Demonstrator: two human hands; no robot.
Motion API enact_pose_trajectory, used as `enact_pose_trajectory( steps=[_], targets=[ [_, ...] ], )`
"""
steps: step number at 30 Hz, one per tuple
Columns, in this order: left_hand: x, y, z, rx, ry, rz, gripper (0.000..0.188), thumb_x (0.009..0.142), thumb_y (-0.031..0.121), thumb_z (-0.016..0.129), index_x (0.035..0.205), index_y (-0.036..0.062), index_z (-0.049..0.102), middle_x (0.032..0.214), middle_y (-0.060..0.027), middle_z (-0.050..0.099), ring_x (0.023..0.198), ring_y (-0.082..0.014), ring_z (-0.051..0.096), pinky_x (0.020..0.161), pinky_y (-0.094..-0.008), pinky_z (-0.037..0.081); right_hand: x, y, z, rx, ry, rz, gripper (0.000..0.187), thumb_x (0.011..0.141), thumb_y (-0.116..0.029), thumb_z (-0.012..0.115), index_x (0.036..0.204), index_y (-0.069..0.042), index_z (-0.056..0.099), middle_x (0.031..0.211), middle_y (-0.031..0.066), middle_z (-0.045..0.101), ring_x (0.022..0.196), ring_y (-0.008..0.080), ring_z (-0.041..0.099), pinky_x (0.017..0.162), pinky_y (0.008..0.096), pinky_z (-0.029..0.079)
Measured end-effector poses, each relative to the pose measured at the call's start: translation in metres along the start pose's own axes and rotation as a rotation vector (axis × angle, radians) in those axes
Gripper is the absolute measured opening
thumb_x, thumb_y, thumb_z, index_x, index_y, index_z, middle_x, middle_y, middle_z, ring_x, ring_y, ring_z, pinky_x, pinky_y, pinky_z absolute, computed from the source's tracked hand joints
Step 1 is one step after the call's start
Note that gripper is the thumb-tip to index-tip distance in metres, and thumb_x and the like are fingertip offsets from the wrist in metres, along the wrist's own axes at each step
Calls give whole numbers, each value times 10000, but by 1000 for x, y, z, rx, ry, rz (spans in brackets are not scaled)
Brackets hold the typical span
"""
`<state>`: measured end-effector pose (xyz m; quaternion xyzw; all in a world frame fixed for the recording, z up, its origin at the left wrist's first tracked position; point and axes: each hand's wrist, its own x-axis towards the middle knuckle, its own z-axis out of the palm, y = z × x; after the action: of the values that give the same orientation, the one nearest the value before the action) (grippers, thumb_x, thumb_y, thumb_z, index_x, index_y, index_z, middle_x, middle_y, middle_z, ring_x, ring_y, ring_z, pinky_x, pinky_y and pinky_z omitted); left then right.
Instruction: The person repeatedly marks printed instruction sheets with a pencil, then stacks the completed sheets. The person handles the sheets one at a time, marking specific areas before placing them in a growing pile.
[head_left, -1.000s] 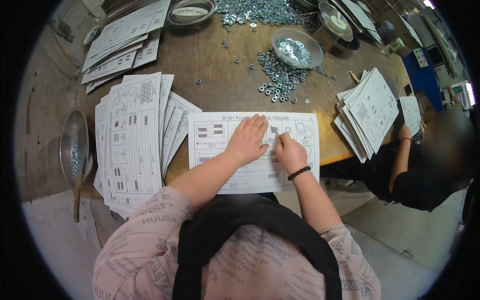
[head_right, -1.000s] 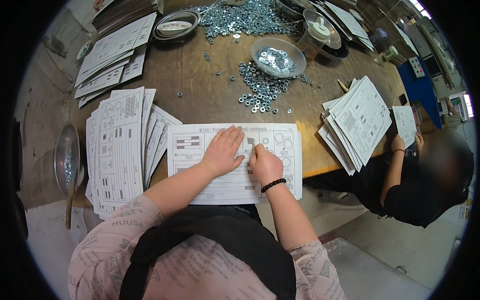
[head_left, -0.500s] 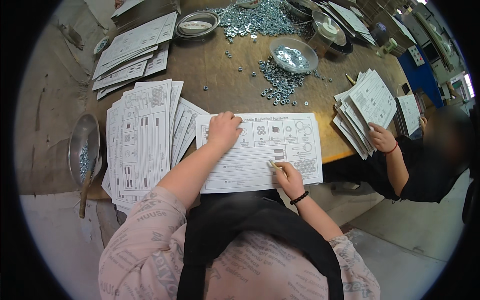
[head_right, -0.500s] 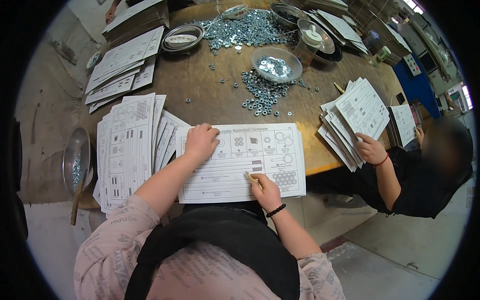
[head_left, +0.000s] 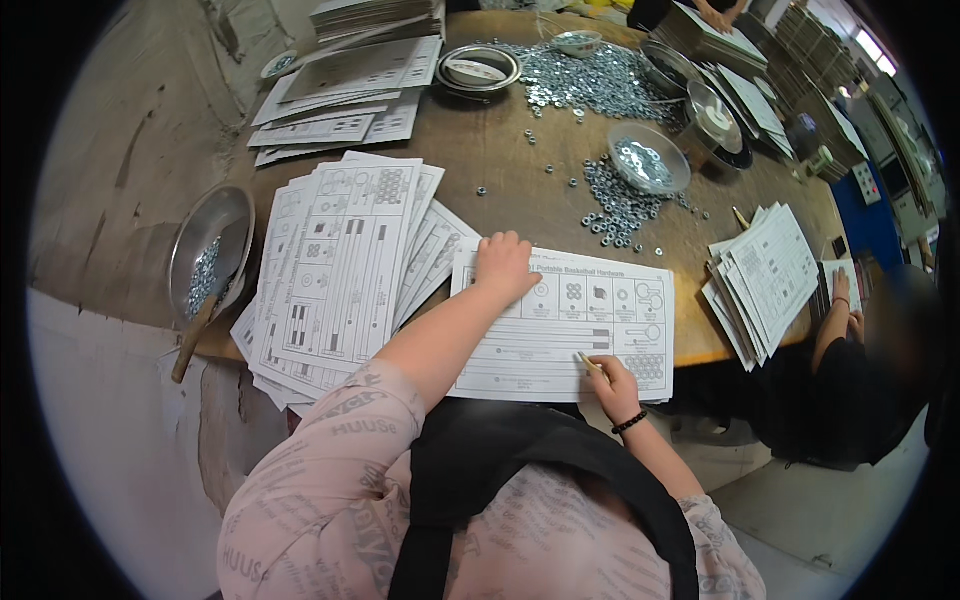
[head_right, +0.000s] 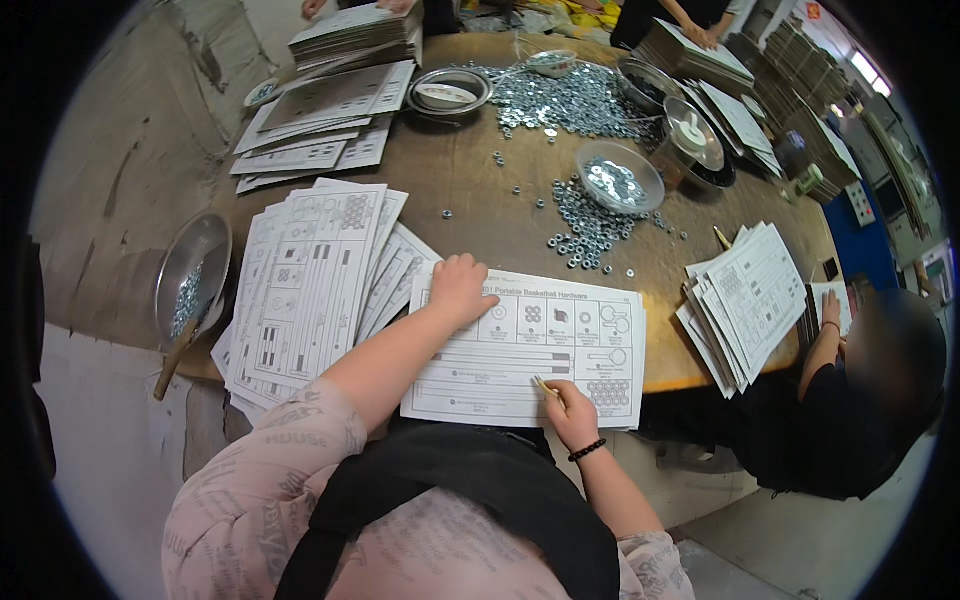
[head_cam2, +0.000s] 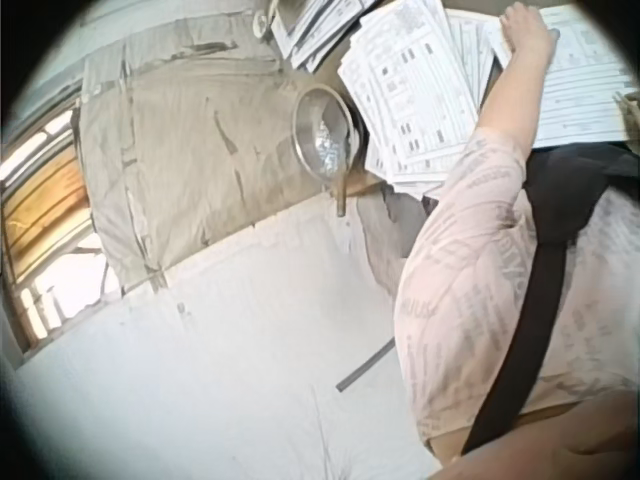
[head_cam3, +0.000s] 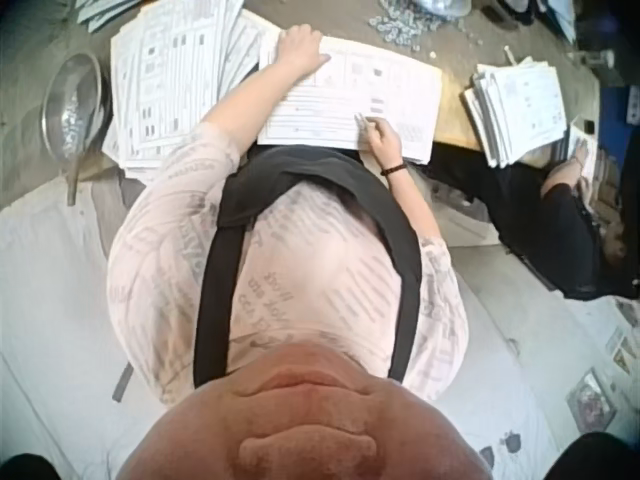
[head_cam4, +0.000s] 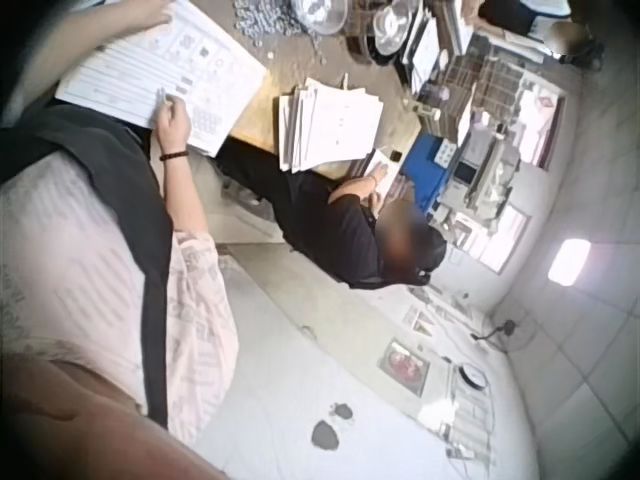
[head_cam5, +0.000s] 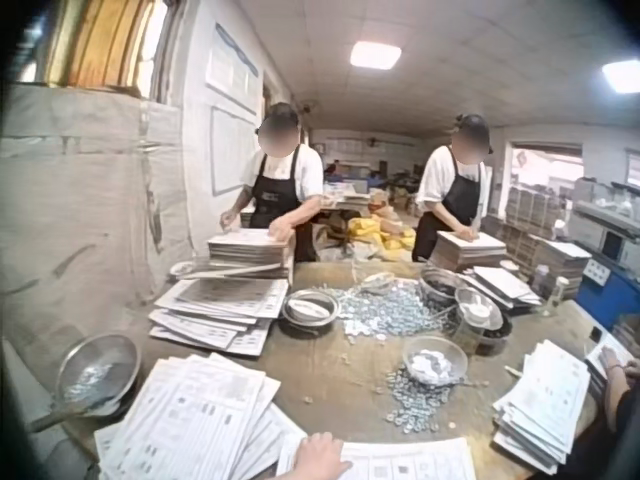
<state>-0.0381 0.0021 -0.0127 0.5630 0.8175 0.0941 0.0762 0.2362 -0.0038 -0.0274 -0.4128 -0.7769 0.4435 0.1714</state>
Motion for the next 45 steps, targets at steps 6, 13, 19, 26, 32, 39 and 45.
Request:
enact_pose_trajectory(
  steps=[6, 13, 19, 26, 32, 39, 45],
  targets=[
    [-12, -16, -42, -363, -231, -175, 419, 710, 357, 638, 1008, 70, 572, 943, -126, 602, 898, -282, 569, 779, -364, 439, -4, -1, -3, 41, 29, -90, 185, 793, -116, 543, 952, -32, 584, 739, 91, 595, 637, 176, 557, 595, 275, 437],
    [-72, -172, -115, -534, 499, -655, 450, 785, 332, 576, 1122, 38, 527, 920, -149, 610, 706, -225, 595, 685, -343, 465, 12, -20, -27, 155, 88, 144, 166, 811, -89, 538, 953, -17, 583, 774, 78, 605, 663, 135, 552, 609, 249, 435],
    [-134, -245, -117, 63, 211, -916, 430, 752, 269, 604, 1100, 23, 546, 1118, -175, 542, 1028, -281, 524, 863, -362, 408, 51, -5, -22, -30, 192, 37, 183, 808, -159, 541, 945, -49, 595, 684, 99, 584, 613, 194, 557, 576, 288, 430],
    [-30, -58, -22, -400, 168, -79, 500, 709, 152, 658, 1157, 25, 477, 1198, -149, 486, 1122, -306, 442, 962, -358, 338, 103, -23, -15, -264, 156, 180, 204, 823, -247, 494, 936, -110, 593, 775, 137, 624, 734, 310, 591, 630, 381, 457],
    [-9, 51, 42, -238, 75, 436, 560, 742, 250, 595, 1218, 9, 427, 1301, -153, 384, 1239, -291, 314, 1037, -396, 235, 111, -20, -6, -438, 157, 101, 181, 822, -236, 492, 895, -97, 581, 728, 139, 619, 667, 319, 592, 592, 409, 461],
    [-6, 56, 47, -161, 60, 470, 570, 743, 262, 567, 1225, -2, 418, 1309, -164, 368, 1234, -302, 315, 1035, -403, 231, 119, -23, 2, -641, 90, 47, 161, 813, -206, 477, 783, -54, 521, 608, 143, 582, 561, 321, 573, 499, 417, 449],
    [-5, 55, 49, -176, 75, 461, 581, 737, 279, 574, 1223, 0, 420, 1306, -162, 370, 1235, -298, 313, 1035, -401, 229, 103, -26, 2, -626, 55, 39, 125, 798, -178, 503, 831, -64, 544, 613, 147, 587, 563, 324, 576, 501, 417, 451]
  ],
)
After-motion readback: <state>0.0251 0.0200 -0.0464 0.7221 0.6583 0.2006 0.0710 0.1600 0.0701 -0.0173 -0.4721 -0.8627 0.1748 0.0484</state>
